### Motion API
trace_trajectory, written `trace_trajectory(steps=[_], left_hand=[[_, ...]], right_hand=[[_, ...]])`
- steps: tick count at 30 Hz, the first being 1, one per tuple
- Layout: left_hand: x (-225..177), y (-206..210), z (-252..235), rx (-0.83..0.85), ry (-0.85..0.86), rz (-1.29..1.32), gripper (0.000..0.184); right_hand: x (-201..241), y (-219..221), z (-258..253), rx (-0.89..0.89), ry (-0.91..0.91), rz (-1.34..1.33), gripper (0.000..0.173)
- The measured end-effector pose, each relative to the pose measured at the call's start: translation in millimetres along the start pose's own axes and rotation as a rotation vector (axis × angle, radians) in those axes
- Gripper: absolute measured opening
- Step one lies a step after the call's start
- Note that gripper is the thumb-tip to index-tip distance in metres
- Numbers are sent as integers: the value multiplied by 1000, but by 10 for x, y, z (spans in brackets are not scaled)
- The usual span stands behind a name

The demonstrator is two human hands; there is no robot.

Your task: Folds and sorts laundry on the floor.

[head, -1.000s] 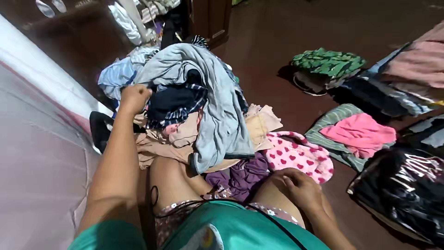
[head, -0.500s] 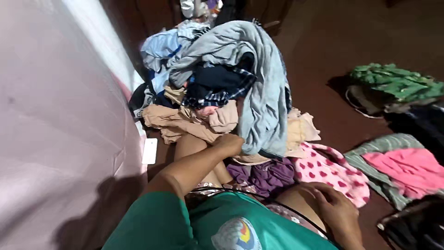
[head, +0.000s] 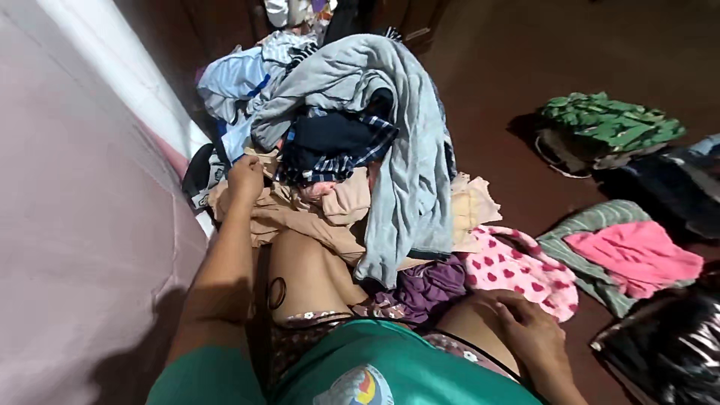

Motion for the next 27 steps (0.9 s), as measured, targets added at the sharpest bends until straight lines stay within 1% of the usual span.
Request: trace_trajectory(steps=[1, 3, 4, 5, 7, 9, 11, 12, 14, 15, 17, 18, 19, 20, 21, 23, 24, 25, 26, 27], left_hand=[[-88, 7, 77, 39, 42, 1, 34], [-294, 180, 270, 152, 209, 21, 32], [-377, 314, 355, 198, 295, 21, 34], [-446, 449, 425, 231, 362, 7, 41], [-593, 673, 560, 259, 468, -59, 51], [-811, 802, 653, 189, 608, -96, 51], [-1073, 843, 546, 36, 735, -47, 45], [-1240, 813, 410, -35, 752, -14, 42], [-1589, 700, 23, -140, 668, 23, 43], [-1736, 655, -199, -175, 594, 14, 49], [-1879, 658, -628, -170, 427, -68, 72], [-1866, 706, -783, -128, 367, -129, 73], [-1859, 749, -863, -60, 344, -192, 60], [-1937, 754, -865, 17, 354, -272, 42], [-2093, 738, -822, 90, 400, -312, 34], [-2521, 614, -526, 178, 545, -241, 36], [-2741, 502, -276, 204, 608, -122, 39], [-2938, 374, 15, 235, 645, 60, 39], [-3092, 259, 307, 263, 649, 266, 37], [-3224, 150, 583, 296, 627, 479, 32]], right_hand=[[9, 8, -11, 14, 7, 21, 24], [-1, 37, -53, 38, 16, 66, 25], [-12, 55, -71, 45, 18, 81, 24], [-18, 70, -78, 44, 14, 88, 24], [-11, 61, -60, 36, 12, 77, 23], [6, 23, -48, 21, 7, 53, 23], [21, -6, -45, 13, 4, 32, 23], [16, -11, -52, 9, 4, 30, 23], [-13, -13, -75, 24, 34, 31, 22], [-18, -16, -87, 29, 45, 27, 22], [-14, -15, -89, 42, 63, 22, 22], [-13, -20, -75, 50, 75, 20, 22], [-16, -33, -62, 47, 79, 11, 22], [-31, -52, -64, 33, 73, 1, 22], [-56, -57, -69, 12, 63, -7, 22], [-100, -7, -49, -8, 32, -19, 21], [-81, 13, -50, 5, 21, -32, 21], [-9, 0, -53, 37, 8, -63, 22], [142, -43, -52, 75, -12, -139, 25], [365, -86, -58, 122, -51, -270, 32]])
Point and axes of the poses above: each hand's wrist, its own z-axis away from the middle knuckle, its own y-axis out of the palm, x = y × z, the point moved 4 cm from there along -z, towards the middle knuckle, and after that the axes turned 9 degrees about -x, right-handed, at the moved point
